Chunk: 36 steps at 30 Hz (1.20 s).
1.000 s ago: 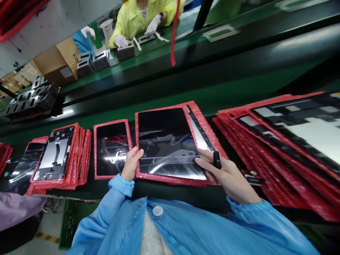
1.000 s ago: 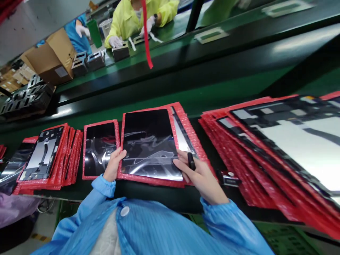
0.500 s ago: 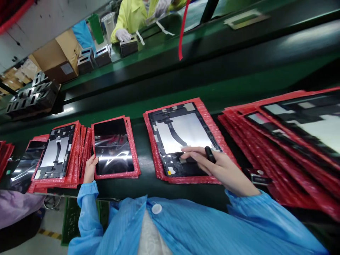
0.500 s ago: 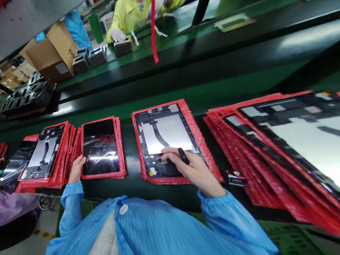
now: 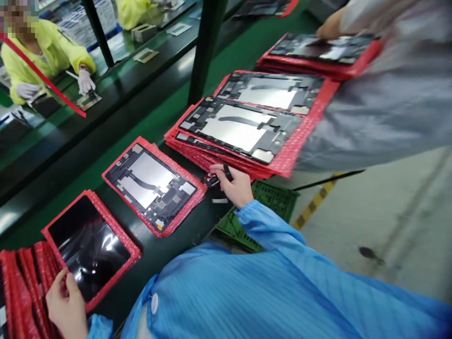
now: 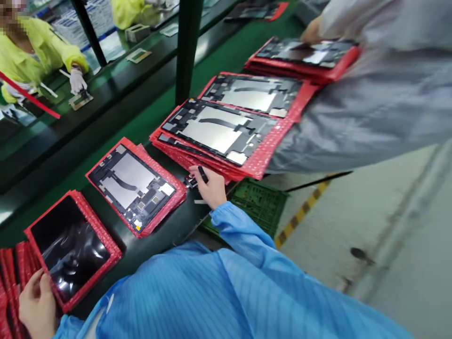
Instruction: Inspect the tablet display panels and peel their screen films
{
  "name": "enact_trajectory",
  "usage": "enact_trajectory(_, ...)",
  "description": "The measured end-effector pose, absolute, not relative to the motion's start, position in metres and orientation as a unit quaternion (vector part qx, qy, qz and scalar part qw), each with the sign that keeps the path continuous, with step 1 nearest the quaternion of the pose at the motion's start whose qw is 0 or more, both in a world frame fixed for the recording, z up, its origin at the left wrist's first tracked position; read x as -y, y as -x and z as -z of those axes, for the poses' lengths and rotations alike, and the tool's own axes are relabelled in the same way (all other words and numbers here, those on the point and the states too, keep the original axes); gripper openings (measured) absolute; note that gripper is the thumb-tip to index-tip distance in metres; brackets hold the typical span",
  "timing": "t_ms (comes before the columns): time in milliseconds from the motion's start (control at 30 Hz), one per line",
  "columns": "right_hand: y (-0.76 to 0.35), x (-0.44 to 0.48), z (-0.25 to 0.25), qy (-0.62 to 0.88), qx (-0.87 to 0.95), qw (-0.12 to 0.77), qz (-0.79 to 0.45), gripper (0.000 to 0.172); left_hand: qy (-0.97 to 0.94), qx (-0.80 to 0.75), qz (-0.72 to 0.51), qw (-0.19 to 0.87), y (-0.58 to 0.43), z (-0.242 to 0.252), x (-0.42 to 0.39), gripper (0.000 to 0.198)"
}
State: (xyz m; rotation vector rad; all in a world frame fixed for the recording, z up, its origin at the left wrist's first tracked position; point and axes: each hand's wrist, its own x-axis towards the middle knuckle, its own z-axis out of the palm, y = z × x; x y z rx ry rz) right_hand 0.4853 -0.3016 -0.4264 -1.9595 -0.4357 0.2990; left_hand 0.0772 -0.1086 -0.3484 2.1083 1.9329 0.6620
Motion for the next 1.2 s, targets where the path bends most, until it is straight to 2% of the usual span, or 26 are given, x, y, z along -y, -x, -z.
enact_trajectory(167,-0.482,0.307,0.443,0.85,0.172,0.484,-0.12,0.03,-0.785,-0.536,-0.227,0.213,-0.154,0.357,0.128,0.036)
enact_trajectory(300,-0.488,0.297,0.451,0.876,0.156,0.432,-0.146,0.03,-0.849,-0.441,-0.167,0.24,-0.192,0.358,0.142,0.032)
enact_trajectory(500,-0.5,0.287,0.459,0.897,0.132,0.382,-0.179,0.024,-0.853,-0.42,-0.179,0.254,-0.197,0.356,0.154,0.028)
enact_trajectory(767,-0.513,0.284,0.452,0.885,0.188,0.372,-0.206,0.017,-0.841,-0.388,-0.111,0.362,-0.204,0.359,0.168,0.028)
enact_trajectory(867,-0.503,0.286,0.441,0.878,0.221,0.382,-0.187,0.013,-0.842,-0.38,-0.083,0.374,-0.206,0.354,0.173,0.029)
enact_trajectory(1067,-0.451,0.282,0.417,0.828,0.278,0.46,-0.16,0.026,-0.829,-0.362,0.01,0.426,-0.226,0.347,0.178,0.031)
enact_trajectory(1200,-0.44,0.276,0.415,0.807,0.266,0.496,-0.178,0.025,-0.825,-0.381,0.043,0.415,-0.248,0.35,0.171,0.015)
